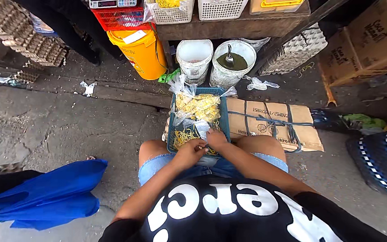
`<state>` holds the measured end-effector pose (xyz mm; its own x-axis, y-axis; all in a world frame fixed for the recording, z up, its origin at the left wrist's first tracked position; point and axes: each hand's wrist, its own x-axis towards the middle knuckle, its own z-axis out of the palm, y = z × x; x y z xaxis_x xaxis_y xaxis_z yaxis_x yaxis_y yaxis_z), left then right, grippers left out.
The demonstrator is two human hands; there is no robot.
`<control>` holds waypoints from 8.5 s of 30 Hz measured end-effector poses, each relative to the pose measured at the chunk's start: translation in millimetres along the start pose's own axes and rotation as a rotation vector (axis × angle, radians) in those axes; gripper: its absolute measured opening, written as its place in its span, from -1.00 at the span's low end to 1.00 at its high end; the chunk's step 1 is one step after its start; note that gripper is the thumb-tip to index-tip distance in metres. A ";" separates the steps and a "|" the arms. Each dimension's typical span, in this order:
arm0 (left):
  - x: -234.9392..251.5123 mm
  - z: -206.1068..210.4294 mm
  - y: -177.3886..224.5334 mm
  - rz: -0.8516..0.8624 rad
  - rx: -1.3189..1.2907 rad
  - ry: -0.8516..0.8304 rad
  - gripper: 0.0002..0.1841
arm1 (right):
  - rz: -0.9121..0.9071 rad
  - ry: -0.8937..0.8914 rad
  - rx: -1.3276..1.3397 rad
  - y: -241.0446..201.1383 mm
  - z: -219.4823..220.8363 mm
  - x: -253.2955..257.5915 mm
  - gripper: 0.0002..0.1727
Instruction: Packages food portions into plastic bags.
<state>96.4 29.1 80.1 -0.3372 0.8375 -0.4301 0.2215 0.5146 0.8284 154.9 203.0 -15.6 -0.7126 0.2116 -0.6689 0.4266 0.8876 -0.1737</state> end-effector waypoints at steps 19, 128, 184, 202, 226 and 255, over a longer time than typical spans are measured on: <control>22.4 12.1 4.3 0.269 -0.168 0.097 -0.30 | -0.211 0.496 0.851 22.5 -40.4 -120.9 -0.21; 5.3 -51.3 -20.1 0.274 0.002 -0.127 -0.52 | -0.416 0.678 0.680 44.2 -115.0 -145.5 -0.87; 38.1 12.9 -84.2 0.336 -0.234 0.191 -0.64 | -0.325 0.574 0.806 17.5 -46.1 -102.8 -0.69; 27.2 -13.6 -73.4 0.328 -0.416 0.353 -0.89 | -0.290 0.349 0.475 13.0 -48.0 -107.6 -0.63; 10.9 3.4 -50.4 0.542 -0.669 0.510 -0.64 | -0.462 0.610 0.869 -12.5 -58.9 -103.8 -0.84; 22.9 -18.3 -87.8 0.247 0.302 0.160 -0.68 | -0.460 0.875 0.365 27.4 -103.8 -132.3 -0.66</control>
<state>52.5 -0.2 4.1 -0.3729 0.9156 -0.1505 0.5641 0.3525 0.7467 203.0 241.8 143.1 -0.9400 0.2363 0.2462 0.0514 0.8113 -0.5824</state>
